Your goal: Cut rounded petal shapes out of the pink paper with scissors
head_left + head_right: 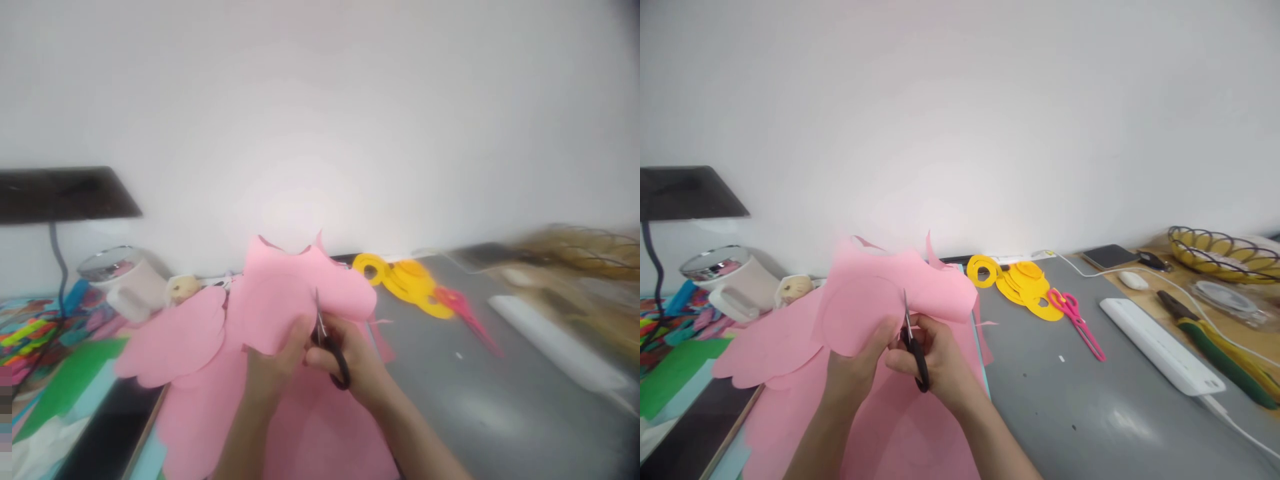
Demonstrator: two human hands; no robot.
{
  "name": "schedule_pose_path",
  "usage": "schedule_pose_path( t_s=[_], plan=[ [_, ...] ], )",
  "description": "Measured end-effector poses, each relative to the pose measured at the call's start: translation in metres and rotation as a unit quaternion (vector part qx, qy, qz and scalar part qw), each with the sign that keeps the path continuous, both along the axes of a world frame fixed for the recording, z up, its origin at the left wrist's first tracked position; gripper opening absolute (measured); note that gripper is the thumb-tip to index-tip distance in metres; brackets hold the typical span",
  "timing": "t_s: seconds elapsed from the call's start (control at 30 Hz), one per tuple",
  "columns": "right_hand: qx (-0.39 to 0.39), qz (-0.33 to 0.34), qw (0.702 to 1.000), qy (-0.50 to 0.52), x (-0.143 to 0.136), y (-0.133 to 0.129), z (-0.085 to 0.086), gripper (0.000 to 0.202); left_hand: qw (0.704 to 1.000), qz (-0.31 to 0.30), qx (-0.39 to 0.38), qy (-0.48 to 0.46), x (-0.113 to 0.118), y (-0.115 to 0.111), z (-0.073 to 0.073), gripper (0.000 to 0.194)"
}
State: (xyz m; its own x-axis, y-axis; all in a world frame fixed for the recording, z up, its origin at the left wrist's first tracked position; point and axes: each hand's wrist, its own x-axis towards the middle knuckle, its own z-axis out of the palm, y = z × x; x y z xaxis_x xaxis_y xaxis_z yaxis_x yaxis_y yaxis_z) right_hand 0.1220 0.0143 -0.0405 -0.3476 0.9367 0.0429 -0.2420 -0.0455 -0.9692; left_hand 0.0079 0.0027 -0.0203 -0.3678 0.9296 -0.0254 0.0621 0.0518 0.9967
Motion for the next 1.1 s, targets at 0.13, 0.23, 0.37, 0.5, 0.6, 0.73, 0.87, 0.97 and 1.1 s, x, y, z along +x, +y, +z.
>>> schedule_pose_path(
  t_s=[0.13,0.23,0.37,0.5,0.6,0.73,0.87,0.97,1.1],
  plan=[
    [-0.005,0.004,1.000,-0.005,0.000,0.000,0.000,0.034,1.000,0.001,0.007,0.007,-0.001,0.001,-0.002,0.024],
    [-0.012,0.003,1.000,-0.013,0.000,0.000,0.000,0.033,1.000,0.004,0.007,0.007,-0.001,0.001,-0.001,0.024],
    [-0.017,0.007,1.000,-0.006,0.000,0.000,0.001,0.031,1.000,0.008,0.012,0.012,-0.001,0.002,-0.001,0.022],
    [-0.011,0.005,1.000,-0.011,0.000,0.000,0.001,0.029,1.000,0.002,0.029,0.010,-0.004,0.004,-0.007,0.022],
    [-0.009,0.000,1.000,-0.019,0.000,0.000,0.001,0.027,0.999,-0.014,0.038,-0.001,-0.006,0.006,-0.013,0.022],
    [-0.014,-0.007,0.999,-0.033,0.000,-0.001,0.000,0.026,0.998,-0.025,0.059,-0.016,-0.007,0.009,-0.016,0.025],
    [-0.028,-0.011,0.997,-0.064,0.001,-0.002,-0.001,0.024,0.997,-0.011,0.070,-0.037,-0.006,0.010,-0.011,0.022],
    [-0.016,-0.015,0.997,-0.072,0.000,-0.002,-0.002,0.025,0.999,0.008,0.046,-0.010,-0.005,0.008,-0.006,0.022],
    [0.017,-0.018,0.999,-0.048,-0.001,-0.001,-0.003,0.030,0.999,0.012,0.032,-0.002,-0.004,0.006,-0.002,0.017]
  ],
)
